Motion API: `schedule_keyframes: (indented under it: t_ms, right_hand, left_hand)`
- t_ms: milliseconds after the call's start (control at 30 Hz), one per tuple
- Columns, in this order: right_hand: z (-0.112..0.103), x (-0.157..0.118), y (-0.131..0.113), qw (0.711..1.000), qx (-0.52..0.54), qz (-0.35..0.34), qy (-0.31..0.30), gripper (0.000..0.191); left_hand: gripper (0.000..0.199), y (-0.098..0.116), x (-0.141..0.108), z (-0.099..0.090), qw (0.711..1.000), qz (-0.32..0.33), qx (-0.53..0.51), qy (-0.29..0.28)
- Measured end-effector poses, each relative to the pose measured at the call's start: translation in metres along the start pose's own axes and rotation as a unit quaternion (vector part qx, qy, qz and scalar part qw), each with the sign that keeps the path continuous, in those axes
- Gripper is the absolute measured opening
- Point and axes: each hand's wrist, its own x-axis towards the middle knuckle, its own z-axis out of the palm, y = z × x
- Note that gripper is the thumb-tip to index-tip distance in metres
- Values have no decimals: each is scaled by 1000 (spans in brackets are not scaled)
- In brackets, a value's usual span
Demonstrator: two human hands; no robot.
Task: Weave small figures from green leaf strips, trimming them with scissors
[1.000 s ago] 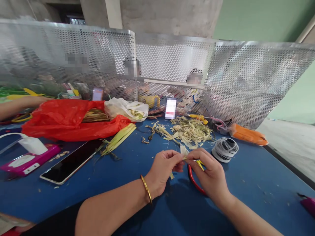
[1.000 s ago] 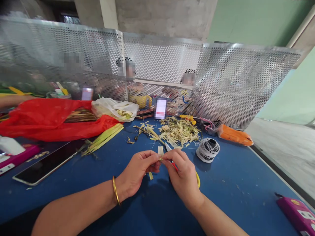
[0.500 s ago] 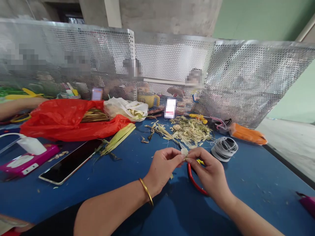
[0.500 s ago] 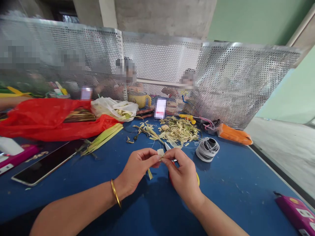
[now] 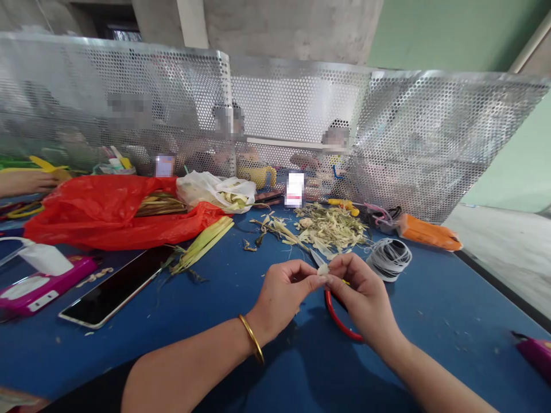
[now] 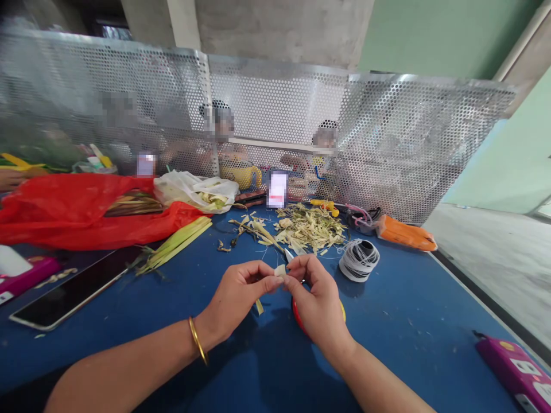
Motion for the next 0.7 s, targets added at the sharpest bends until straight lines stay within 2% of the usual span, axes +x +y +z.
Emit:
schedule_keyframes:
  t_ms: [100, 200, 333, 433, 533, 700]
  right_hand:
    - [0, -1, 1, 1000, -5, -6, -11, 14]
    - [-2, -1, 3, 992, -91, -84, -7, 5]
    - [-5, -1, 5, 947, -232, -218, -38, 11]
    - [-7, 0, 4, 919, -278, -276, -42, 15]
    - [-7, 0, 4, 921, -281, -267, -38, 13]
    - [-4, 0, 6, 956, -218, -196, -35, 9]
  left_hand:
    - [21, -1, 1, 1, 998, -21, -58, -5]
    - [24, 1, 1, 1, 992, -56, -114, 1]
    - [26, 3, 0, 1, 986, -83, -142, 5]
    - [25, 4, -1, 0, 984, -95, -152, 4]
    - [23, 4, -1, 0, 981, -107, -160, 1]
    - [20, 3, 0, 1, 983, -87, -161, 10]
